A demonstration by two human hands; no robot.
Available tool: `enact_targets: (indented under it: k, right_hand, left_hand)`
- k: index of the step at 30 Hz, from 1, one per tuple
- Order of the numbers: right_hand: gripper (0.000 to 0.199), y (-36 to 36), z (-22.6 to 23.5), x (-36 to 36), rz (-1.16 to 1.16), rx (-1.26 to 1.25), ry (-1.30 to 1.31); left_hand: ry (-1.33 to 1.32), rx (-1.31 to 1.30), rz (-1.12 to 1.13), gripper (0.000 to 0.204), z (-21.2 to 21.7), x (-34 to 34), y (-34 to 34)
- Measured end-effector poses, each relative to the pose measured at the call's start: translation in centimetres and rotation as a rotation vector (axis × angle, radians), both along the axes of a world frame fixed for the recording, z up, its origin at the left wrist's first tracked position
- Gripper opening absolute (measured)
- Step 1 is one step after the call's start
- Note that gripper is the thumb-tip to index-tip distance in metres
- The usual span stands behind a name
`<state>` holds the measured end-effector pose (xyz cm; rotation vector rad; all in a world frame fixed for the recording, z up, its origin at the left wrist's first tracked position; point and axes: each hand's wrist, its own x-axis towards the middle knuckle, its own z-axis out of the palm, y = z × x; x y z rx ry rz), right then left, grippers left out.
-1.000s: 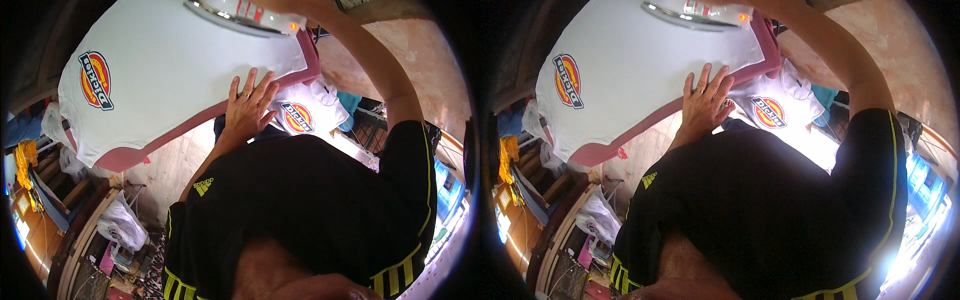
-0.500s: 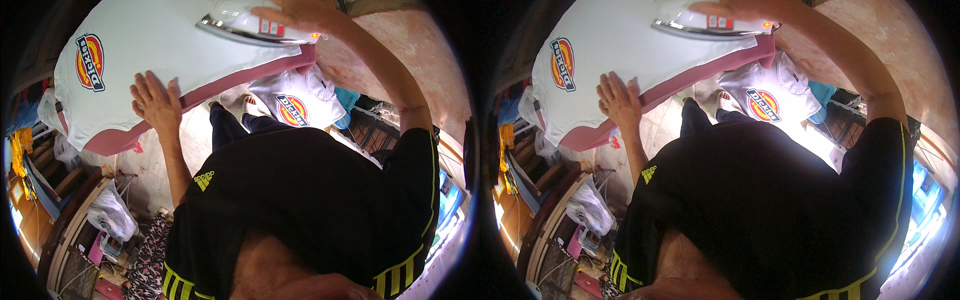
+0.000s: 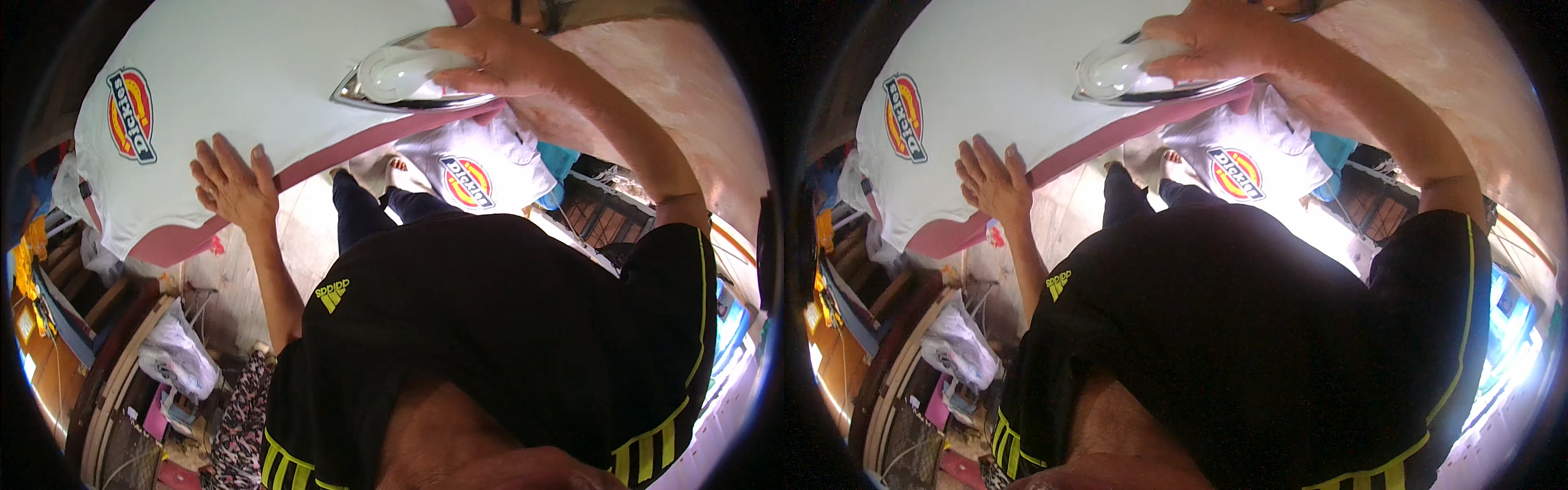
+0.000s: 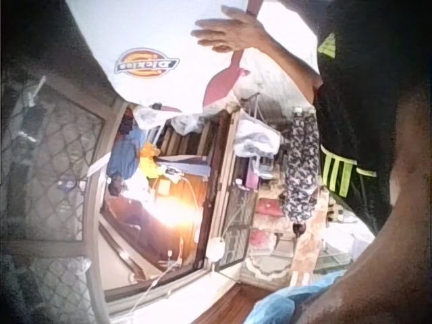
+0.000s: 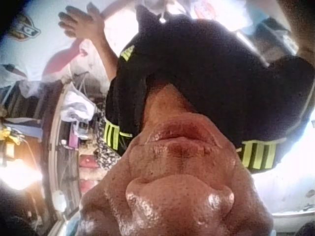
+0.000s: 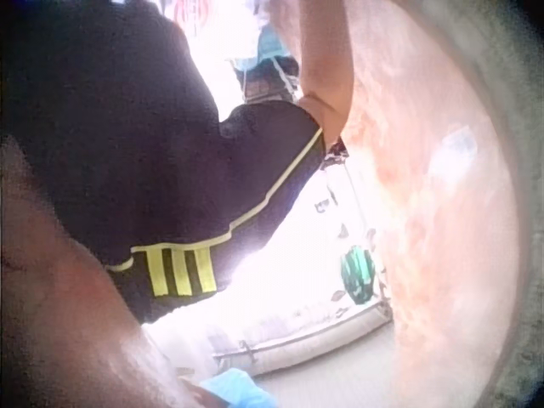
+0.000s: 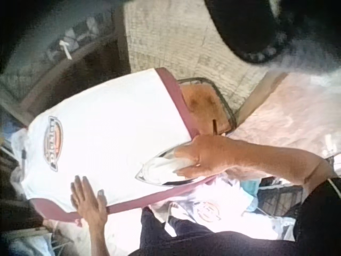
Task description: The person irons a white t-shirt with a Dickies logo on a pink ironing board. They use a white electric iron to smooth the fabric, repeatedly adjusting the shirt's position and flipping it over to iron different sections.
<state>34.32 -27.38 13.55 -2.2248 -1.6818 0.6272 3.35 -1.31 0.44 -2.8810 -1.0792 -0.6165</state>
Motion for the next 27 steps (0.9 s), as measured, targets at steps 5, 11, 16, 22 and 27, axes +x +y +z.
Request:
enact_targets:
  k: [5, 11, 16, 22, 27]
  right_hand:
    - [0.044, -1.3, -0.8, 4.3, -0.103, 0.277, -0.056]
    - [0.041, -1.2, 3.1, 10.5, -0.631, 0.165, 0.122]
    - [0.043, 0.5, 1.5, 13.9, -0.735, 0.203, 0.174]
    - [0.042, 1.1, -2.0, 15.1, -0.922, 0.345, 0.096]
    - [0.044, 1.4, -2.7, 15.1, -0.946, 0.437, 0.186]
  left_hand:
    - [-0.081, -0.05, -0.128, 0.056, 1.5, 2.4, -2.0]
    - [-0.45, -0.317, -0.914, 0.027, 4.9, 15.2, -4.9]
    - [-0.325, -0.219, -1.112, 0.028, 4.4, 23.1, -7.8]
    - [-0.155, -0.04, -1.206, 0.025, 3.0, 27.7, -8.2]
    - [-0.159, -0.128, -1.251, 0.011, 3.1, 28.9, -7.1]
